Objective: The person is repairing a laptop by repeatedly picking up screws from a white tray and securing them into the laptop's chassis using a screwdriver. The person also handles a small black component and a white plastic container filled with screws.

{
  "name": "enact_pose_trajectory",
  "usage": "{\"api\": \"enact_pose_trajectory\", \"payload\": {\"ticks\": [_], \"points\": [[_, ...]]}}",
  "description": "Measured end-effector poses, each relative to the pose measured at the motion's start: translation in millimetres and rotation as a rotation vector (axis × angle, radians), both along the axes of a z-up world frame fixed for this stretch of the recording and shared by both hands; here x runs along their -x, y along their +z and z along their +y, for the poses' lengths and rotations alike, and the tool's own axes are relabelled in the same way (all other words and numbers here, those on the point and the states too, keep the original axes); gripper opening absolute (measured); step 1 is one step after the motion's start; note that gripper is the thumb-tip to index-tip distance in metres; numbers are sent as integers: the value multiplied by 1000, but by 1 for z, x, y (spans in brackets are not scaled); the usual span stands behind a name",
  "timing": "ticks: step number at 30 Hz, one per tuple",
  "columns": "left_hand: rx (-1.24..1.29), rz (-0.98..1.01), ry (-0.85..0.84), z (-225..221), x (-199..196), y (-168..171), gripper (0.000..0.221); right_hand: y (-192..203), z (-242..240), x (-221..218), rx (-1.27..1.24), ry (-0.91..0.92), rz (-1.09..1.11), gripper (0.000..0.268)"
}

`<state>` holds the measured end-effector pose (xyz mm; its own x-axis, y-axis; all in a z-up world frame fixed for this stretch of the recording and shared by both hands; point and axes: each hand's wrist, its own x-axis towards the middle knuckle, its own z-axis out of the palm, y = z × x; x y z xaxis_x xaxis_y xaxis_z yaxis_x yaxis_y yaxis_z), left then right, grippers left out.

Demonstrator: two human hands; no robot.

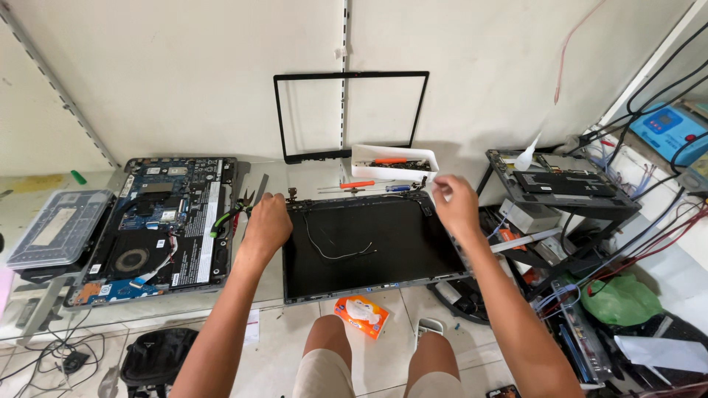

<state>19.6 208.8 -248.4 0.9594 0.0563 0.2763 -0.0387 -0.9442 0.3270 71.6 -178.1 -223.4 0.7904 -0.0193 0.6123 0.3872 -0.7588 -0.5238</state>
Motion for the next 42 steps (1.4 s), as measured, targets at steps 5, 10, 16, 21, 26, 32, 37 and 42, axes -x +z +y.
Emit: {"api": "enact_pose_trajectory", "payload": {"ticks": [5,10,16,21,26,32,37,42], "points": [[-175,-167,93,-17,14,37,14,35,52,-7,219,249,-120,13],[-285,-421,19,-29,-16,55,24,37,81,-37,563,409,81,12],[-216,-453,-267,-52,-74,46,13,39,88,-51,620,420,241,10],[-59,-503,-388,-57,-69,65,10,65,89,-23,475,436,242,13],[-27,-621,-508,-65,-34,95,20,95,82,10,321,471,225,12],[95,-652,-719,-83,-22,97,17,95,56,32,134,494,275,11],[254,-625,-806,-95,-15,101,11,98,43,43,4,535,332,12],[274,-626,-843,-103,-19,93,9,95,37,49,-45,524,362,11]]}}
